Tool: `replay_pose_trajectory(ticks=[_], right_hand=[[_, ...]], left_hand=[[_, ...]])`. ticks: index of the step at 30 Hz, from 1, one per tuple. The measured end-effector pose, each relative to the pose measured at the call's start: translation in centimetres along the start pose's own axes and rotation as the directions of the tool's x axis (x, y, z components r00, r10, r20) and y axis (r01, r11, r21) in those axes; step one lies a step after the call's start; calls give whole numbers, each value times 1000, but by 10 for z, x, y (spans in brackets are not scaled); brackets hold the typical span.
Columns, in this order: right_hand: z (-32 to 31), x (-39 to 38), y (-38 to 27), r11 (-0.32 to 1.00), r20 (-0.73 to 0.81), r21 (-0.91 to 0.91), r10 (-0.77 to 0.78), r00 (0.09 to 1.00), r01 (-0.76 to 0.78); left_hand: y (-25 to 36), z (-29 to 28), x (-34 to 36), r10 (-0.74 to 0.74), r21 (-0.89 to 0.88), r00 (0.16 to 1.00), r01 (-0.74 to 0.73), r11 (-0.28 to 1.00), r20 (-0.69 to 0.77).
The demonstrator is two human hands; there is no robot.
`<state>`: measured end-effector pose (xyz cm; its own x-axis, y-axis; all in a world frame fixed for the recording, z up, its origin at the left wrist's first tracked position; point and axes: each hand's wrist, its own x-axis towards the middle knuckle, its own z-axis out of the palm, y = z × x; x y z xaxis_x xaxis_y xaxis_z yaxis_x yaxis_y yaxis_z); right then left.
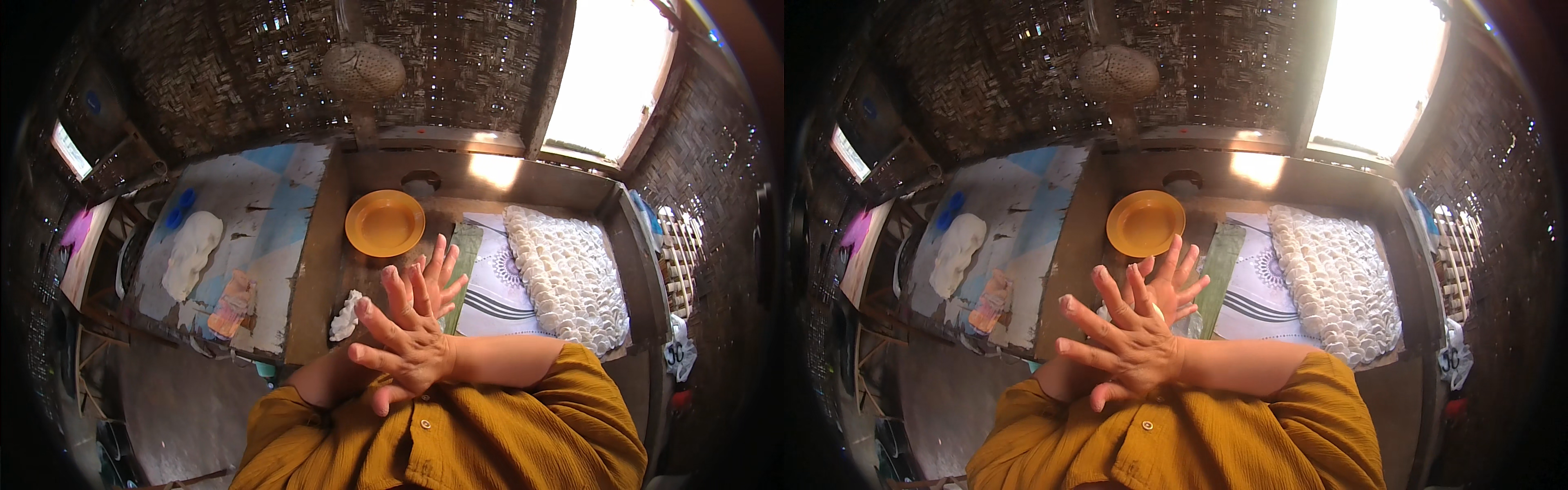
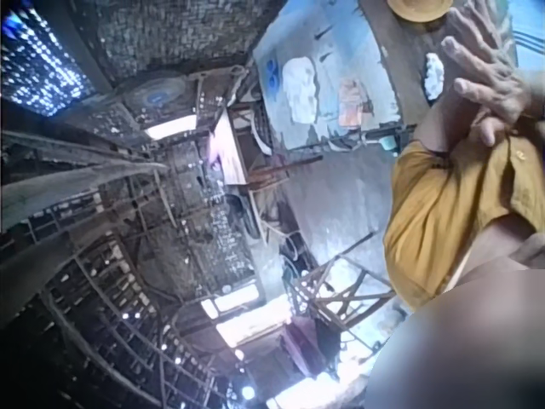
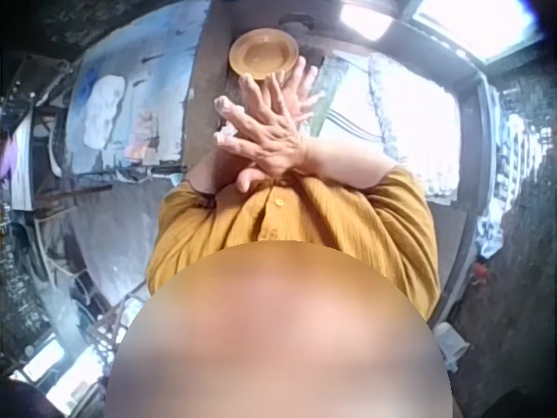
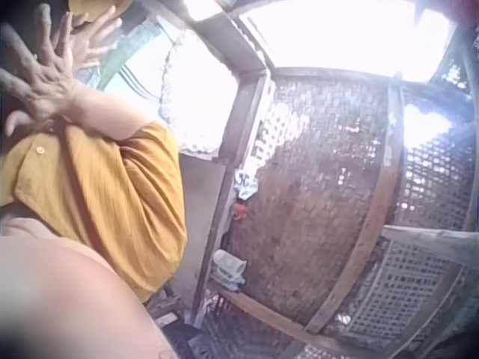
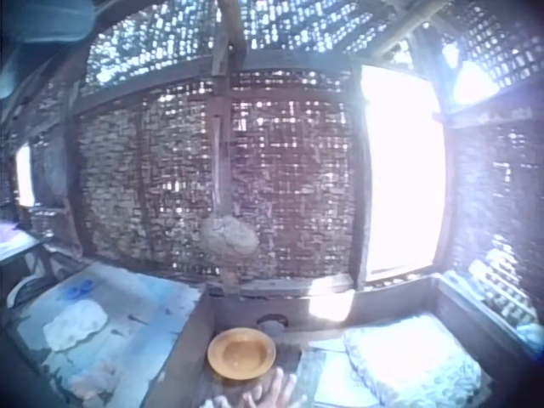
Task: The person repeatedly scoops small portions of white dough from a bowl, rolls them between the palms, and places the shaped pieces onto a patterned tray. The process is continuous and repetitive throughout the clip.
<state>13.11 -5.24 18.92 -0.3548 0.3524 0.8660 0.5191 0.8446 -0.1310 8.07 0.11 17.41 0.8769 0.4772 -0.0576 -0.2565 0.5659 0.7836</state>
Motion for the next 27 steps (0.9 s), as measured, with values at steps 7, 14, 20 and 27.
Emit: replay_pose_trajectory(ticks=[7,14,20,27], right_hand=[[9,-6,7,991,-1,45,128,992,-128],[-5,7,52,-38,194,966,758,622,-255],[-21,-52,86,49,220,848,874,434,-527],[26,-100,74,211,456,379,805,380,-901]], left_hand=[[-13,-11,5,-16,-171,995,-1,985,-99],[-36,-44,17,175,-820,984,-124,559,-30],[-32,-83,3,45,-459,987,-113,881,-156],[-82,-119,11,-42,-238,995,18,971,-93]])
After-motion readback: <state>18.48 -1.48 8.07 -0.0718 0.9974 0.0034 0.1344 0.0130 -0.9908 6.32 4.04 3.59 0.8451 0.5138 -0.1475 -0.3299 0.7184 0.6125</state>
